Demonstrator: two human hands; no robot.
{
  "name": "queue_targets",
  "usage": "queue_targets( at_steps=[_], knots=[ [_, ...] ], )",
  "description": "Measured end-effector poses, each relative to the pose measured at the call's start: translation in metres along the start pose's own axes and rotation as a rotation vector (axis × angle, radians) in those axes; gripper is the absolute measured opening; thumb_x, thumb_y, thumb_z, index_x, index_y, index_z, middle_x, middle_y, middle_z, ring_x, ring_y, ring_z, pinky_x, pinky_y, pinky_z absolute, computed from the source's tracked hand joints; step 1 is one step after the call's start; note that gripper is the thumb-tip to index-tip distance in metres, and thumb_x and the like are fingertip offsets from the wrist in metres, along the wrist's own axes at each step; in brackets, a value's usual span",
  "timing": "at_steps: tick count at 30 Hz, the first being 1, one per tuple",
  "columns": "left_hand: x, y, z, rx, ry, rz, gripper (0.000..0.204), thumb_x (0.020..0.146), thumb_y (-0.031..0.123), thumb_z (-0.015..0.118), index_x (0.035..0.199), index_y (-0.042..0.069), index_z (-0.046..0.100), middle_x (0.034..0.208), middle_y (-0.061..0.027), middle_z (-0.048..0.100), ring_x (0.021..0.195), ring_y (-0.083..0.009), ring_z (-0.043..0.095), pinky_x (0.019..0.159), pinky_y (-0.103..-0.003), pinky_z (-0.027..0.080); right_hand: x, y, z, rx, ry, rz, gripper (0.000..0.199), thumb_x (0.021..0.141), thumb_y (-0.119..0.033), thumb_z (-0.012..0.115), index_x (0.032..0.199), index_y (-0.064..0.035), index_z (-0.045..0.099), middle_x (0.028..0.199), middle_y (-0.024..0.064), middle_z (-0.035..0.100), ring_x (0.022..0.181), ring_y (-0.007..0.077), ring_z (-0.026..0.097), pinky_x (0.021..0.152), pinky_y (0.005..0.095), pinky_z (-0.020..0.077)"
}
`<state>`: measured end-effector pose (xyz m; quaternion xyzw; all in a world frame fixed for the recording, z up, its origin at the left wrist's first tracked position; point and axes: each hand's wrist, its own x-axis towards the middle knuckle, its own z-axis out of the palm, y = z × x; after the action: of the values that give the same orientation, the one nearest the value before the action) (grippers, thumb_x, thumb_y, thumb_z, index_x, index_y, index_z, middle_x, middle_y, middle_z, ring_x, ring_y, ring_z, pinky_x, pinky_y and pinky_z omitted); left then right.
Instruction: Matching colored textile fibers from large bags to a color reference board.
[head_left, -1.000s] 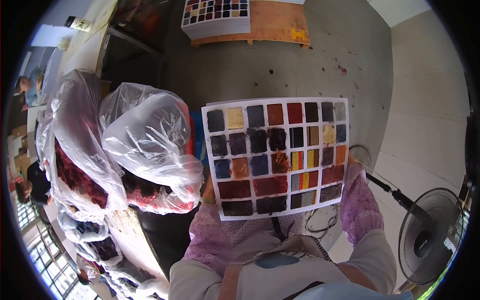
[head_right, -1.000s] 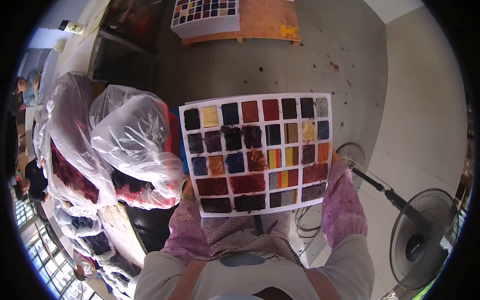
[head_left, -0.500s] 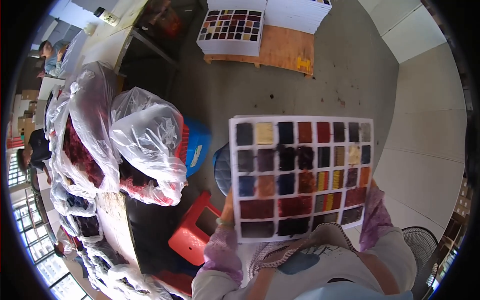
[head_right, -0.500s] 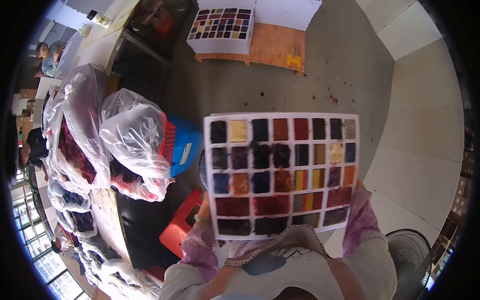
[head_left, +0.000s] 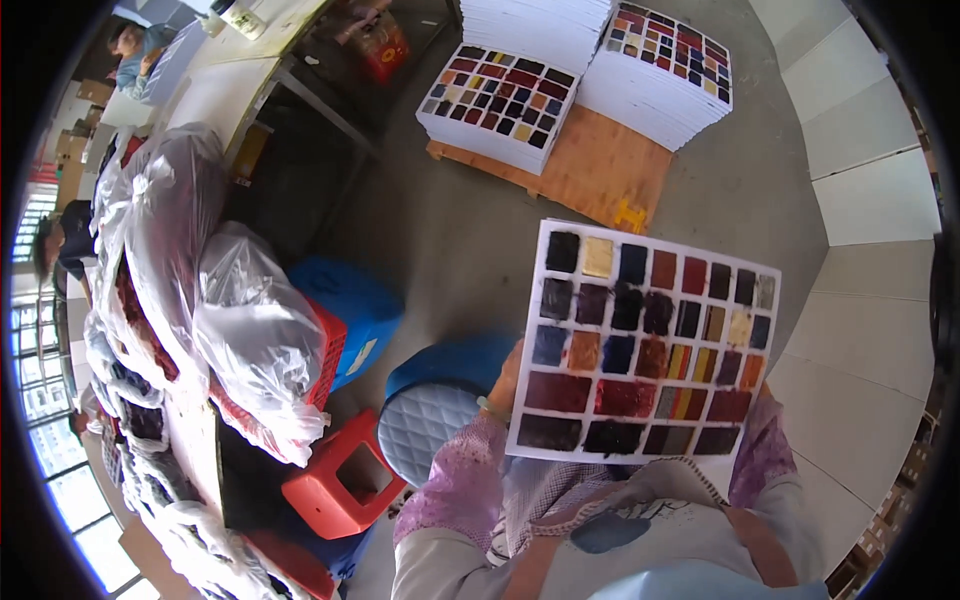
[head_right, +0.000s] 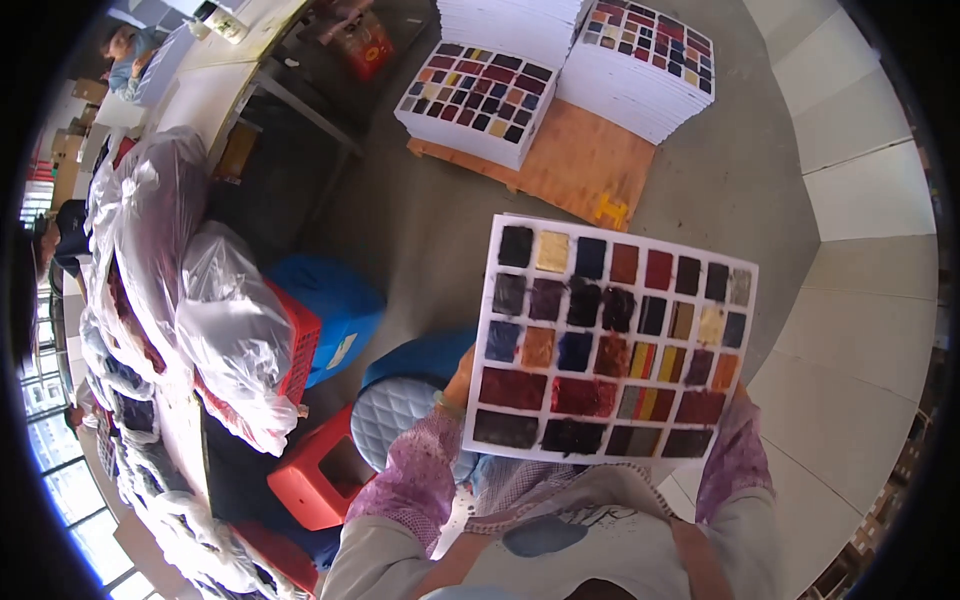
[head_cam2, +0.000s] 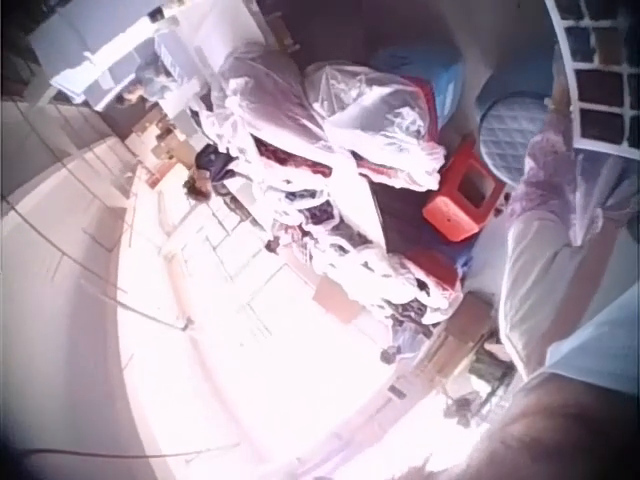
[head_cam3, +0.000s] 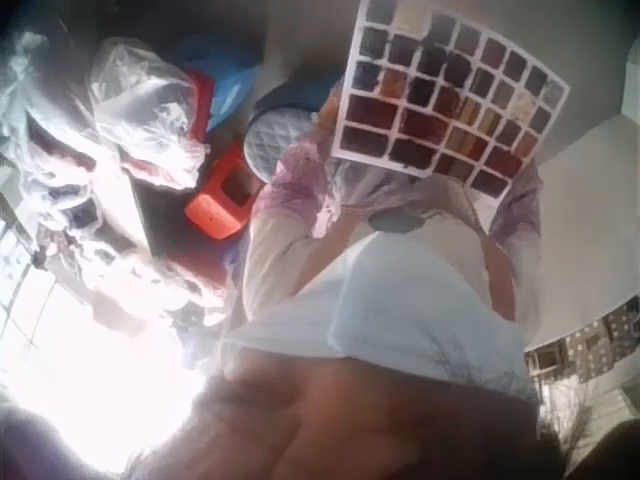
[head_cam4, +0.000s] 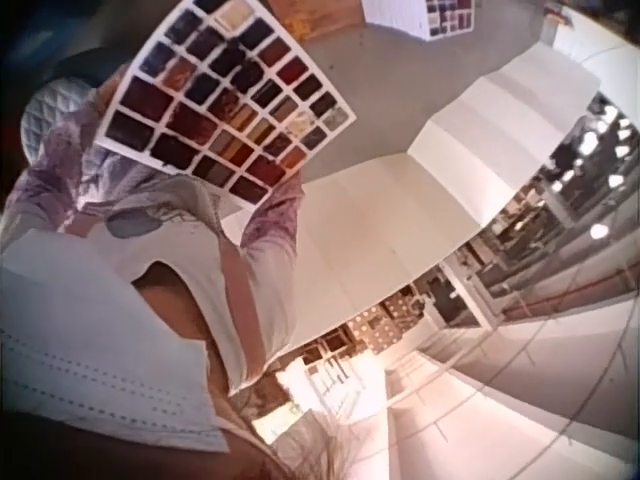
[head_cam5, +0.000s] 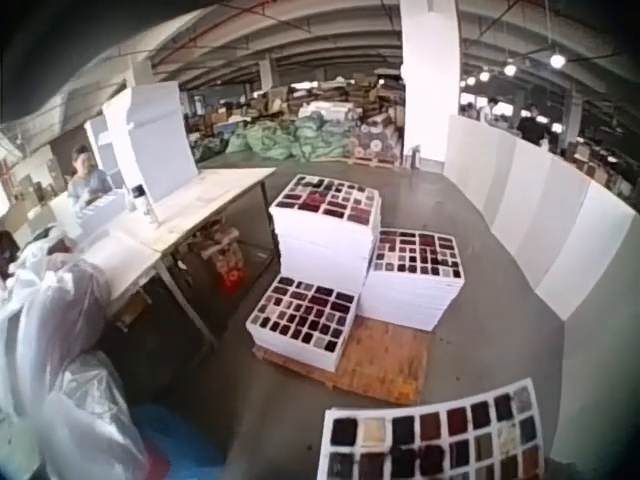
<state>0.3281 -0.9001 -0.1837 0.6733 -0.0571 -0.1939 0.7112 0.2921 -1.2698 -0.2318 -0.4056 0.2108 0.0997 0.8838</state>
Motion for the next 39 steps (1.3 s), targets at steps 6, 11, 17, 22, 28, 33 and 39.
queue_targets(
  at_steps=[6, 11, 17, 22, 28, 33, 39],
  knots=[
    [0.077, 0.013, -0.043, -0.119, 0.047, -0.309, 0.031, 0.091, 0.018, 0.034, 0.110, -0.001, 0.050, 0.103, -0.0135, 0.057, 0.093, -0.0206, 0.055, 0.081, -0.029, 0.045, 0.035, -0.029, -0.001, 0.069, 0.035, 0.010, 0.064, 0.086, -0.058, 0.026, 0.128, -0.0120, 0.039, 0.125, 0.0041, 0.045, 0.111, 0.0215, 0.046, 0.091, 0.0366, 0.0408],
    [0.114, 0.042, -0.073, 0.051, 0.012, -0.082, 0.028, 0.091, 0.016, 0.035, 0.110, 0.000, 0.049, 0.104, -0.0163, 0.056, 0.096, -0.0261, 0.054, 0.085, -0.033, 0.042, 0.044, -0.069, 0.000, 0.068, 0.002, -0.003, 0.064, 0.086, -0.058, 0.026, 0.128, -0.0121, 0.039, 0.125, 0.0041, 0.045, 0.111, 0.0216, 0.046, 0.091, 0.0366, 0.0407],
    [0.095, 0.040, -0.065, -0.161, -0.011, -0.177, 0.031, 0.089, 0.025, 0.044, 0.106, 0.002, 0.055, 0.099, -0.0087, 0.059, 0.086, -0.0173, 0.057, 0.075, -0.028, 0.047, -0.010, -0.039, -0.043, 0.078, 0.094, -0.032, 0.063, 0.086, -0.058, 0.026, 0.128, -0.0122, 0.039, 0.126, 0.0040, 0.045, 0.112, 0.0216, 0.046, 0.091, 0.0367, 0.0407],
    [0.088, 0.029, -0.062, 0.027, 0.036, -0.233, 0.045, 0.094, 0.035, 0.031, 0.115, -0.001, 0.049, 0.109, -0.0117, 0.053, 0.102, -0.0196, 0.048, 0.089, -0.030, 0.037, -0.020, -0.075, -0.048, 0.042, 0.158, 0.063, 0.063, 0.086, -0.058, 0.027, 0.128, -0.0123, 0.039, 0.126, 0.0040, 0.045, 0.112, 0.0216, 0.046, 0.091, 0.0368, 0.0407],
    [0.080, 0.068, -0.059, -0.431, 0.129, -0.543, 0.051, 0.089, 0.047, 0.037, 0.113, 0.004, 0.051, 0.105, -0.0066, 0.055, 0.091, -0.0144, 0.050, 0.082, -0.027, 0.041, -0.078, -0.040, -0.089, 0.071, 0.257, 0.145, 0.063, 0.086, -0.058, 0.027, 0.128, -0.0124, 0.039, 0.126, 0.0039, 0.045, 0.112, 0.0217, 0.046, 0.091, 0.0368, 0.0406],
    [0.091, 0.074, -0.053, -0.459, 0.159, -0.600, 0.051, 0.089, 0.046, 0.037, 0.114, 0.004, 0.050, 0.105, -0.0068, 0.055, 0.091, -0.0143, 0.050, 0.081, -0.027, 0.041, -0.089, -0.027, -0.105, 0.105, 0.276, 0.181, 0.062, 0.086, -0.057, 0.027, 0.128, -0.0125, 0.039, 0.126, 0.0039, 0.045, 0.112, 0.0217, 0.045, 0.091, 0.0369, 0.0406],
    [0.099, 0.066, -0.048, -0.507, 0.194, -0.638, 0.050, 0.090, 0.045, 0.035, 0.115, 0.004, 0.050, 0.105, -0.0069, 0.054, 0.091, -0.0142, 0.051, 0.081, -0.027, 0.041, -0.068, -0.015, -0.108, 0.133, 0.276, 0.204, 0.062, 0.086, -0.057, 0.027, 0.128, -0.0126, 0.039, 0.126, 0.0038, 0.045, 0.112, 0.0218, 0.045, 0.091, 0.0370, 0.0406]
  ],
)
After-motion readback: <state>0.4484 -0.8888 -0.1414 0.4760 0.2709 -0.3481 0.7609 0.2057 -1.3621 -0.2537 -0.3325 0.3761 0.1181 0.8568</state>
